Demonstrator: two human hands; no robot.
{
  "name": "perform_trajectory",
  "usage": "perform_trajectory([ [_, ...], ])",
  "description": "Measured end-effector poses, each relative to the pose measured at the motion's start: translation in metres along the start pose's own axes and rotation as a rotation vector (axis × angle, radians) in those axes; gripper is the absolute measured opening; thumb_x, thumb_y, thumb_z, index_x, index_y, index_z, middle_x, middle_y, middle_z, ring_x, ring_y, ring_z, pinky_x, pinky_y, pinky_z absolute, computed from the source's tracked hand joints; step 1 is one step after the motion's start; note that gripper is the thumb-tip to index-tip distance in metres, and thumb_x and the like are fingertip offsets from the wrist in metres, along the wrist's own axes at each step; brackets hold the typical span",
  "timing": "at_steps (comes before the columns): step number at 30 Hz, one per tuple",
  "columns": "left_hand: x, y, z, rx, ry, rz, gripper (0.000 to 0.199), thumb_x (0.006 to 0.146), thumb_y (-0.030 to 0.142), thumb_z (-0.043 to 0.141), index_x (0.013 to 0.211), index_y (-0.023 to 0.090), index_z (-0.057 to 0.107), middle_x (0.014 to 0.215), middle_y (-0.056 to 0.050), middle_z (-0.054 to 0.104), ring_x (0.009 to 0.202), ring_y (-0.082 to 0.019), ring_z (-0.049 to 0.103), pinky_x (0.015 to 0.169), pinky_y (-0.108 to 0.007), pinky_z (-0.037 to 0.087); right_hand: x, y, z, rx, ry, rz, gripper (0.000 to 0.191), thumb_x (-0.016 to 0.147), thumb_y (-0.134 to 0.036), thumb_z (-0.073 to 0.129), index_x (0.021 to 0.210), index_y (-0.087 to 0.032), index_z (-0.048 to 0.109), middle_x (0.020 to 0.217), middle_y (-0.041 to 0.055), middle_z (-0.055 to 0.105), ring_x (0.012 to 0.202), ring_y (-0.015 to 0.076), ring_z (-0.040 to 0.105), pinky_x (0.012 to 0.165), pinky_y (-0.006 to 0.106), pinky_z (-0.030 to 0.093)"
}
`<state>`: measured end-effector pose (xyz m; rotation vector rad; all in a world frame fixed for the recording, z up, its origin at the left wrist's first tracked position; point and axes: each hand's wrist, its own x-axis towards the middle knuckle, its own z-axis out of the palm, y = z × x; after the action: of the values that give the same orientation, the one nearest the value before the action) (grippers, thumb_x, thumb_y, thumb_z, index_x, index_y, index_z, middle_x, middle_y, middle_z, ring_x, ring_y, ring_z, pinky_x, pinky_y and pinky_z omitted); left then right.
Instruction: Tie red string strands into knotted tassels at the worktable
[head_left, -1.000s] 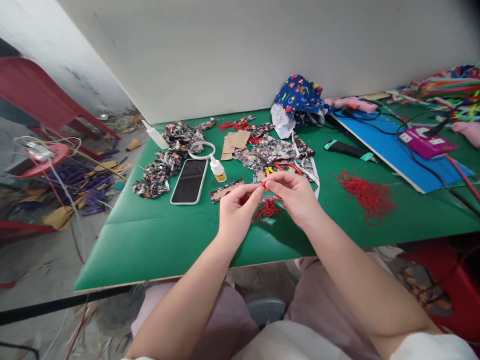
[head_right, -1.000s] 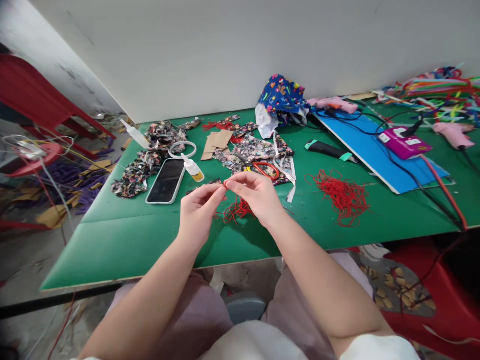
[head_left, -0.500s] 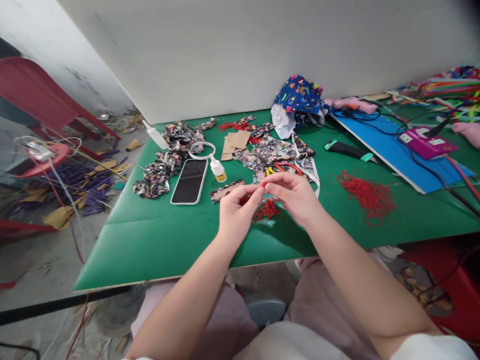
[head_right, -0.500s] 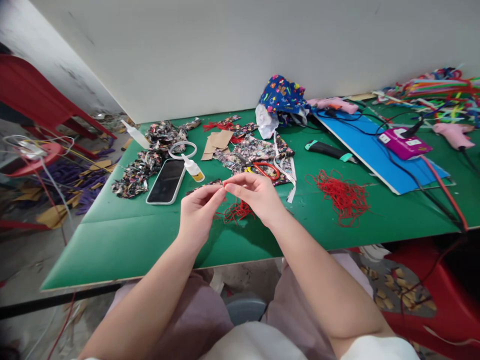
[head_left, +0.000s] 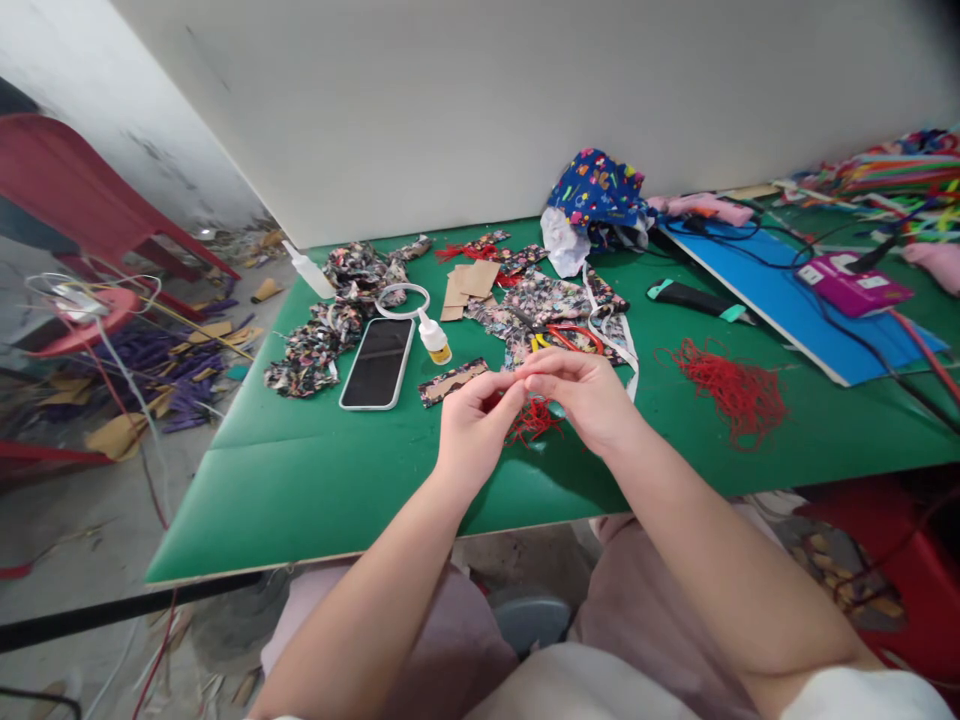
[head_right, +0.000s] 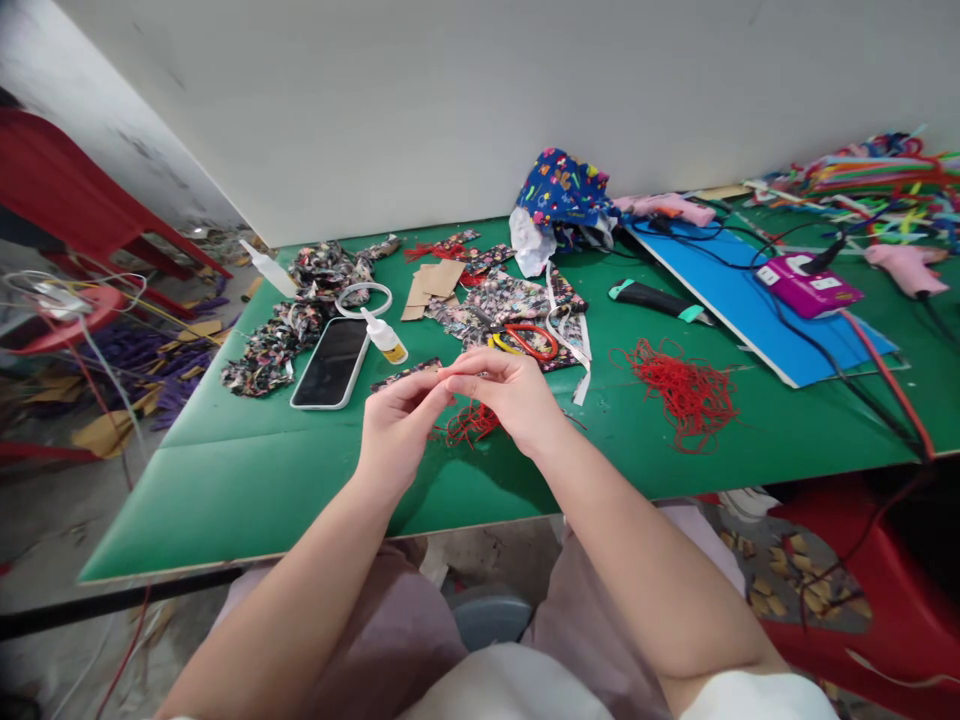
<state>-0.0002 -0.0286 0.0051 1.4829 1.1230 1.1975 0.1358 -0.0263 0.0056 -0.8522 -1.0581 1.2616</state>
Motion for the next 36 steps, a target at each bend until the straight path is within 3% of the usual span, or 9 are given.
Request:
perform_trajectory([
  [7,0.002,0.005,0.003,0.039,-0.091,0.036,0.015,0.077,0.028,0.061,0.076,0.015,0.070,0.064,0.001,0.063,0.055,-0.008,0.048,0.052,-0.020,0.037,0.002,-0.006,-0.005,0.034,0.064,0.022,0.007,0.063,-0.022,0.076,0.065,-0.024,0.070,0.073,-0.0031,0.069,0.072,0.0100,0.063,0.073,0.027,0.050],
  [16,0.006,0.010,0.003,-0.078,-0.255,-0.221,0.022,0.074,0.034,0.064,0.080,0.014,0.070,0.062,0.001,0.063,0.048,-0.006,0.042,0.049,-0.021,0.033,0.004,-0.028,-0.022,-0.014,0.190,-0.126,0.011,0.067,-0.030,0.074,0.069,-0.023,0.065,0.067,-0.0036,0.068,0.067,0.0118,0.066,0.076,0.031,0.053],
  [21,0.012,0.002,0.005,-0.072,-0.242,-0.264,0.026,0.071,0.037,0.065,0.082,0.015,0.071,0.061,0.001,0.062,0.049,-0.006,0.043,0.048,-0.021,0.032,0.005,-0.047,-0.043,-0.009,0.268,-0.261,0.013,0.068,-0.032,0.074,0.070,-0.025,0.063,0.069,-0.0045,0.066,0.070,0.0109,0.065,0.075,0.030,0.053],
  [26,0.020,-0.005,0.007,0.025,-0.302,-0.194,0.023,0.072,0.037,0.065,0.081,0.017,0.072,0.080,-0.003,0.070,0.071,-0.012,0.059,0.068,-0.024,0.043,0.004,-0.063,-0.069,-0.038,0.366,-0.362,0.009,0.071,-0.032,0.071,0.070,-0.026,0.063,0.071,-0.0050,0.065,0.072,0.0102,0.065,0.076,0.029,0.052],
  [30,0.024,-0.004,0.006,0.244,-0.411,-0.124,0.026,0.078,0.037,0.059,0.087,0.016,0.071,0.088,-0.005,0.072,0.079,-0.017,0.063,0.073,-0.027,0.047,0.001,-0.070,-0.087,-0.116,0.388,-0.398,0.008,0.072,-0.032,0.070,0.072,-0.026,0.064,0.073,-0.0048,0.066,0.073,0.0107,0.065,0.075,0.029,0.053],
  [33,0.024,0.001,0.006,0.528,-0.512,0.045,0.026,0.082,0.034,0.055,0.095,0.017,0.070,0.097,-0.006,0.071,0.088,-0.019,0.063,0.082,-0.031,0.047,0.000,-0.071,-0.091,-0.138,0.364,-0.388,0.008,0.072,-0.030,0.070,0.073,-0.025,0.065,0.070,-0.0045,0.066,0.070,0.0103,0.065,0.070,0.027,0.053],
  [36,0.022,0.005,0.010,0.795,-0.539,0.235,0.034,0.084,0.034,0.053,0.111,0.017,0.064,0.110,-0.009,0.066,0.101,-0.022,0.059,0.092,-0.035,0.043,0.000,-0.071,-0.089,-0.112,0.346,-0.378,0.008,0.071,-0.029,0.071,0.073,-0.024,0.065,0.070,-0.0042,0.066,0.068,0.0099,0.065,0.067,0.026,0.053],
])
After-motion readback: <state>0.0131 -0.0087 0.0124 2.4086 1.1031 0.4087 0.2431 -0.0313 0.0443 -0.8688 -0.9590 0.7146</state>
